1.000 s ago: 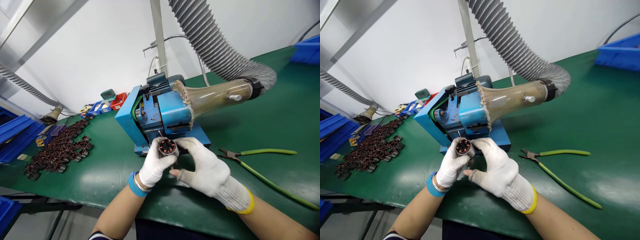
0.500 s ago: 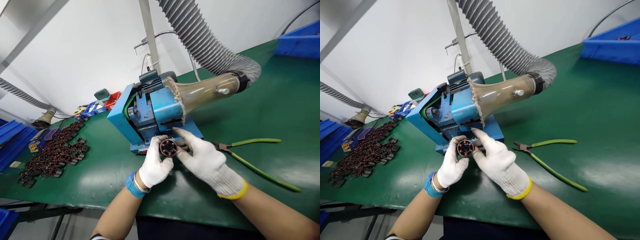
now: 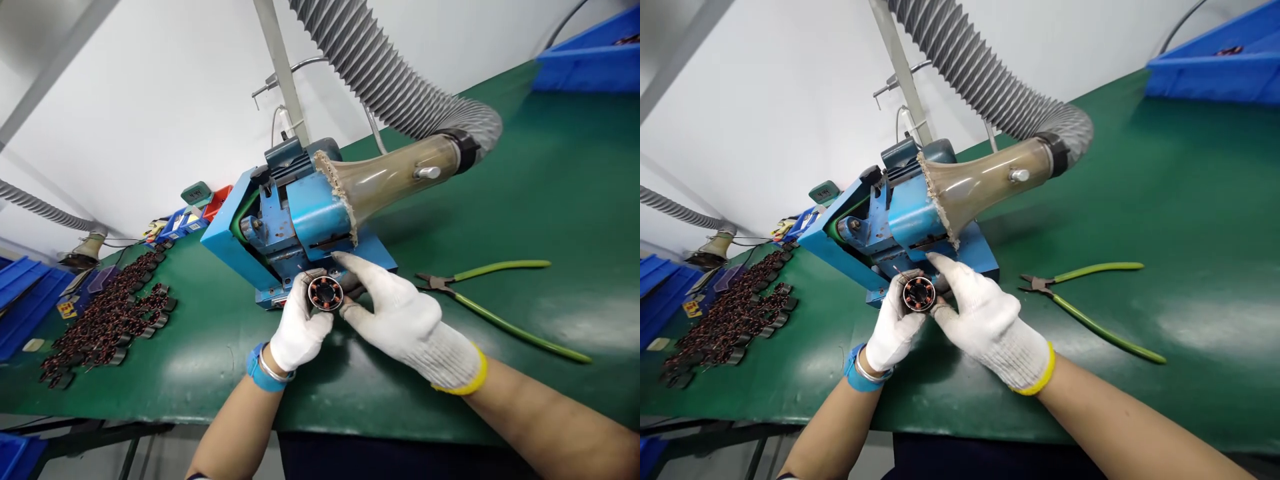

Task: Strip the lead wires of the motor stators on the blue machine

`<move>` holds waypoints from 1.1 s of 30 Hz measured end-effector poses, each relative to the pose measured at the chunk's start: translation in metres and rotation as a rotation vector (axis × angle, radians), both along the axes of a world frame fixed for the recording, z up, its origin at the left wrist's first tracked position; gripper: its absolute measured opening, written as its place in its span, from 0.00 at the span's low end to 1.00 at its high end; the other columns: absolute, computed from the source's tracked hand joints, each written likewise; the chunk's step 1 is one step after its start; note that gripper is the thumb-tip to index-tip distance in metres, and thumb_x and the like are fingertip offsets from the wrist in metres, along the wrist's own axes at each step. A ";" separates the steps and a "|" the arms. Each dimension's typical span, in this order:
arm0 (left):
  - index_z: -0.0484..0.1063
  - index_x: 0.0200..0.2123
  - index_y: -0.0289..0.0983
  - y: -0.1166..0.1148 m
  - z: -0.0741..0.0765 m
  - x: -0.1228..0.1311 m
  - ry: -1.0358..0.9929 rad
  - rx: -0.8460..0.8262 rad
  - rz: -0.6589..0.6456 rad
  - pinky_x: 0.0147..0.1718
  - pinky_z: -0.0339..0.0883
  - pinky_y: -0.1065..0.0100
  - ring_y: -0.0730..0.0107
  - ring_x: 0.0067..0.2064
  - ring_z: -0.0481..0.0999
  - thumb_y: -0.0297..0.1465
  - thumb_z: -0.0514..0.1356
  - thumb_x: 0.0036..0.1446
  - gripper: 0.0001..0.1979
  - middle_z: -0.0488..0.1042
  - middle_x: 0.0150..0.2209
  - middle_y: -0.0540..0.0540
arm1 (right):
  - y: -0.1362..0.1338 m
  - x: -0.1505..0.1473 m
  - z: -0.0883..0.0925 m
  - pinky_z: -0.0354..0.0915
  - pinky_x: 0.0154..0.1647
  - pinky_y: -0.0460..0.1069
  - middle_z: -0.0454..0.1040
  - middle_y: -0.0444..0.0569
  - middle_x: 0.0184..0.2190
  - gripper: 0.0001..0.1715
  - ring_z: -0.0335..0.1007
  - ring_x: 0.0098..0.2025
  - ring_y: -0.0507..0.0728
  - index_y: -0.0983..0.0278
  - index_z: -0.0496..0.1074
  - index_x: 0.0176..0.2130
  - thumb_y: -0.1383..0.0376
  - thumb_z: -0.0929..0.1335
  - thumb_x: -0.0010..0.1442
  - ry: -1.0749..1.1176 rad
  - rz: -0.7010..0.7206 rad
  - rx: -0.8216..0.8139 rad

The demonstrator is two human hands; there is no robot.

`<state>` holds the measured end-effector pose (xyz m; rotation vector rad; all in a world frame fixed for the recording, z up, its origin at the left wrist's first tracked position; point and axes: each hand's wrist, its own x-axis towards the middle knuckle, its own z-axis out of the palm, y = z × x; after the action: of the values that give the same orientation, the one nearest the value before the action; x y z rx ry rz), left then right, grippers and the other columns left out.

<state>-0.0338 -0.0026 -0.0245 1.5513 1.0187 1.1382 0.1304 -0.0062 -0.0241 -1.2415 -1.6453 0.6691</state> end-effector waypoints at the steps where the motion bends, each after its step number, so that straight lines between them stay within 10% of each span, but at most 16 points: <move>1: 0.66 0.50 0.39 -0.001 0.001 0.000 0.012 -0.006 -0.011 0.53 0.67 0.58 0.59 0.48 0.73 0.30 0.64 0.45 0.26 0.72 0.46 0.44 | 0.001 0.002 0.003 0.74 0.47 0.53 0.78 0.51 0.41 0.36 0.77 0.40 0.57 0.64 0.69 0.61 0.61 0.66 0.53 0.034 0.022 -0.041; 7: 0.66 0.47 0.40 -0.001 0.007 0.002 -0.060 -0.100 0.063 0.40 0.71 0.61 0.62 0.39 0.72 0.37 0.66 0.42 0.26 0.72 0.42 0.45 | 0.012 0.027 0.027 0.63 0.22 0.46 0.68 0.43 0.23 0.42 0.64 0.23 0.51 0.68 0.66 0.59 0.62 0.66 0.44 0.582 0.250 -0.329; 10: 0.65 0.46 0.41 0.000 0.008 0.001 -0.139 -0.137 0.063 0.32 0.69 0.65 0.67 0.33 0.69 0.39 0.67 0.42 0.27 0.71 0.39 0.47 | 0.014 0.027 0.023 0.66 0.25 0.46 0.70 0.44 0.26 0.42 0.65 0.24 0.51 0.67 0.66 0.59 0.63 0.67 0.43 0.533 0.157 -0.257; 16: 0.67 0.46 0.39 -0.001 0.006 0.002 0.022 0.034 0.072 0.49 0.69 0.60 0.60 0.46 0.73 0.32 0.64 0.44 0.23 0.72 0.43 0.45 | 0.004 0.006 0.006 0.73 0.41 0.52 0.78 0.48 0.36 0.41 0.76 0.38 0.58 0.60 0.68 0.61 0.63 0.68 0.48 0.040 0.064 -0.200; 23: 0.66 0.48 0.39 0.002 -0.004 -0.001 0.147 0.144 0.155 0.51 0.68 0.59 0.61 0.47 0.73 0.23 0.59 0.40 0.27 0.72 0.45 0.46 | 0.013 0.032 0.020 0.73 0.36 0.50 0.76 0.52 0.38 0.41 0.75 0.37 0.58 0.65 0.63 0.62 0.57 0.68 0.51 0.426 0.195 -0.193; 28: 0.65 0.49 0.39 -0.002 0.000 0.001 0.195 0.207 0.096 0.49 0.69 0.62 0.63 0.46 0.73 0.21 0.58 0.41 0.28 0.71 0.45 0.45 | 0.009 0.024 0.017 0.69 0.37 0.49 0.76 0.49 0.31 0.15 0.72 0.34 0.55 0.62 0.73 0.34 0.53 0.66 0.59 0.060 0.218 -0.120; 33: 0.64 0.45 0.39 -0.003 0.005 0.006 0.253 0.338 0.150 0.43 0.70 0.64 0.65 0.41 0.73 0.21 0.59 0.38 0.26 0.70 0.41 0.47 | 0.017 0.032 0.024 0.64 0.27 0.47 0.70 0.47 0.22 0.21 0.64 0.24 0.51 0.62 0.67 0.25 0.50 0.65 0.58 0.292 0.087 -0.269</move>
<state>-0.0281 -0.0060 -0.0196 1.9518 1.1695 1.2908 0.1623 0.0112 -0.0004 -1.1967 -1.4044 1.1010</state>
